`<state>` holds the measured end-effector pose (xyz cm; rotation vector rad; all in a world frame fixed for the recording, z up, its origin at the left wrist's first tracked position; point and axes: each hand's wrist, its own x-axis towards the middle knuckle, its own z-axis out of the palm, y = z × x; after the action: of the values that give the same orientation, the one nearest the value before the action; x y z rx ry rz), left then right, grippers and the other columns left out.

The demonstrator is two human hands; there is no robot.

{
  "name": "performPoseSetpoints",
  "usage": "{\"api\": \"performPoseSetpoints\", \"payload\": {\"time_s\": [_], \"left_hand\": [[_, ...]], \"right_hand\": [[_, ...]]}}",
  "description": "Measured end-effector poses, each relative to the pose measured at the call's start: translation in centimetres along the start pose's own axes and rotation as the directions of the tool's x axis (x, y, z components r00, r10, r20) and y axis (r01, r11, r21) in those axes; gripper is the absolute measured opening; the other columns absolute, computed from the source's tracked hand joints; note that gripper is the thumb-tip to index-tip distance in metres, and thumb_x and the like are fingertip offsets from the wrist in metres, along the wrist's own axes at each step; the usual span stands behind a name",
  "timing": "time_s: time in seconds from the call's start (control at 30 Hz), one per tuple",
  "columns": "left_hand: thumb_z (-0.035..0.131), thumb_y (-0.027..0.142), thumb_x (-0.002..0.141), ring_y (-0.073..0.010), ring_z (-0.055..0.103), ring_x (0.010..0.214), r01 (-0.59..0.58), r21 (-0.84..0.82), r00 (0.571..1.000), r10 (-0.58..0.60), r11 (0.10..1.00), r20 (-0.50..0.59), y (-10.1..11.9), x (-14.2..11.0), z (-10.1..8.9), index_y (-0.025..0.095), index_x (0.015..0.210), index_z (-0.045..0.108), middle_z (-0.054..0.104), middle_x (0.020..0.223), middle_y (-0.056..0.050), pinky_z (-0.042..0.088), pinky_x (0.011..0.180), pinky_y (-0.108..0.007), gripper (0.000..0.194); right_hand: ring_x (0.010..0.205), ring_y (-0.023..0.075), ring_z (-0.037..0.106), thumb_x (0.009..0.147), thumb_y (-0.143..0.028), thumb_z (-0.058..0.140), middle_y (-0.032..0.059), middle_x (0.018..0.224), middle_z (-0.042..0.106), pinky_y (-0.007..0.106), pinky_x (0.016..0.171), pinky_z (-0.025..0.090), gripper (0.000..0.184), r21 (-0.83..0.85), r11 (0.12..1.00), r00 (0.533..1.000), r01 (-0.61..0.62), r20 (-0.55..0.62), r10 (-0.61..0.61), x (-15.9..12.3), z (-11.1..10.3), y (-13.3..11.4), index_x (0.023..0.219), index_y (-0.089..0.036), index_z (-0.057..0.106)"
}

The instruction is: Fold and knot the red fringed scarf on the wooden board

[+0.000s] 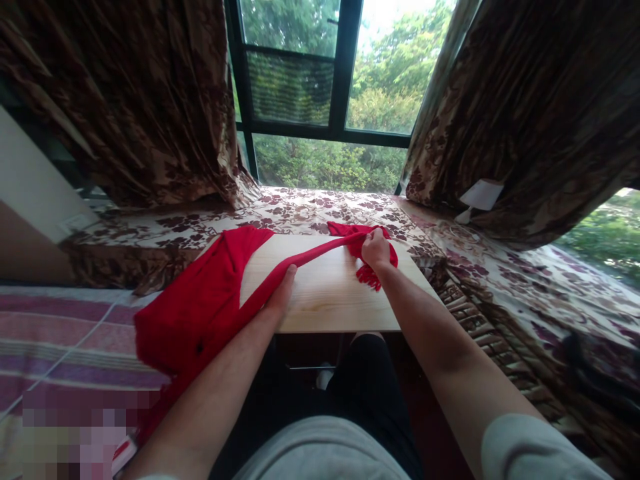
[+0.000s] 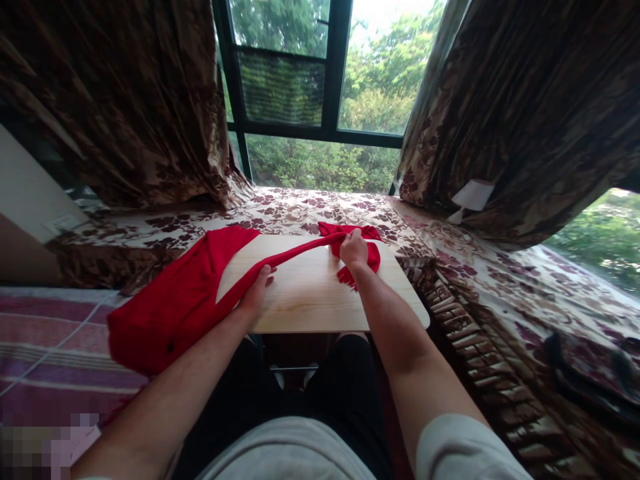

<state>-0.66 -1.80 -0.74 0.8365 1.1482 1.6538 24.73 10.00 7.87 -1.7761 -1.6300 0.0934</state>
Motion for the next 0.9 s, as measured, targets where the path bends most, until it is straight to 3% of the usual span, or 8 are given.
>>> {"api": "performPoseSetpoints", "payload": {"time_s": [0.2,0.33,0.47,0.57,0.63,0.73,0.8,0.9], "left_hand": [[0.057,0.049,0.088,-0.0173,0.069,0.082,-0.072,-0.153,0.989,0.051,0.986,-0.135,0.1,1.0,0.1,0.024,0.136,0.052,0.069,0.109,-0.007,0.054,0.072,-0.029,0.055],[0.058,0.043,0.087,-0.0183,0.067,0.085,-0.114,-0.149,0.987,0.096,0.982,-0.125,0.1,0.9,0.3,0.024,0.129,0.06,0.07,0.098,-0.005,0.055,0.069,-0.028,0.046],[0.055,0.049,0.088,-0.0188,0.068,0.078,-0.068,-0.138,0.995,0.058,0.988,-0.075,0.0,0.8,0.3,0.022,0.123,0.064,0.071,0.086,-0.004,0.054,0.067,-0.028,0.045],[0.055,0.053,0.087,-0.0197,0.07,0.075,-0.03,-0.137,0.999,0.025,0.99,-0.033,-0.1,0.8,0.2,0.022,0.12,0.064,0.073,0.087,-0.005,0.053,0.065,-0.029,0.047],[0.057,0.053,0.085,-0.02,0.07,0.073,-0.03,-0.141,0.999,0.027,0.989,-0.024,-0.1,0.8,0.2,0.02,0.118,0.064,0.073,0.087,-0.006,0.053,0.063,-0.029,0.047],[0.057,0.057,0.083,-0.02,0.07,0.07,-0.018,-0.152,1.0,0.016,0.988,-0.016,-0.1,0.8,0.1,0.018,0.113,0.065,0.074,0.084,-0.006,0.052,0.061,-0.028,0.05],[0.055,0.063,0.082,-0.0203,0.07,0.069,0.004,-0.134,1.0,-0.003,0.991,0.009,-0.1,0.8,0.2,0.015,0.106,0.068,0.074,0.081,-0.008,0.051,0.06,-0.027,0.055],[0.053,0.07,0.08,-0.02,0.07,0.067,0.001,-0.131,0.999,0.005,0.991,0.045,0.1,0.7,0.2,0.012,0.095,0.07,0.074,0.081,-0.011,0.049,0.058,-0.027,0.062]], "right_hand": [[0.091,0.0283,0.064,0.092,-0.026,0.045,0.0164,0.099,0.069,0.039,0.082,0.047,0.021,-0.039,0.988,0.984,-0.147,0.092,0.15,0.0,0.4,2.3,0.099,-0.016,0.061],[0.112,0.0298,0.059,0.077,-0.02,0.059,0.0136,0.111,0.07,0.04,0.098,0.044,0.027,-0.022,0.987,0.98,0.157,0.127,-0.153,-2.2,1.2,1.1,0.103,-0.016,0.068],[0.134,0.0296,0.045,0.076,-0.028,0.067,0.0107,0.139,0.059,0.048,0.116,0.026,0.05,0.086,0.827,0.797,0.555,0.229,-0.559,-5.8,2.5,-2.0,0.125,-0.019,0.063],[0.136,0.0321,0.042,0.078,-0.045,0.072,0.012,0.142,0.056,0.055,0.118,0.013,0.063,0.115,0.677,0.623,0.727,0.303,-0.721,-8.7,3.5,-4.6,0.134,-0.022,0.056],[0.126,0.031,0.052,0.083,-0.047,0.068,0.0128,0.128,0.065,0.054,0.117,0.013,0.05,0.095,0.633,0.571,0.768,0.343,-0.745,-10.1,4.1,-5.9,0.124,-0.02,0.061],[0.099,0.0246,0.065,0.095,-0.035,0.052,0.0098,0.099,0.073,0.045,0.108,0.03,0.021,0.032,0.715,0.646,0.699,0.4,-0.65,-10.9,4.5,-7.2,0.102,-0.019,0.063],[0.088,0.0228,0.066,0.095,-0.028,0.047,0.0088,0.095,0.072,0.037,0.092,0.041,0.017,0.003,0.816,0.746,0.578,0.402,-0.53,-10.4,4.1,-7.7,0.102,-0.02,0.061],[0.083,0.0239,0.064,0.093,-0.027,0.045,0.0087,0.096,0.071,0.032,0.073,0.042,0.02,0.006,0.915,0.859,0.403,0.343,-0.38,-8.7,2.7,-8.0,0.107,-0.021,0.058]]}}
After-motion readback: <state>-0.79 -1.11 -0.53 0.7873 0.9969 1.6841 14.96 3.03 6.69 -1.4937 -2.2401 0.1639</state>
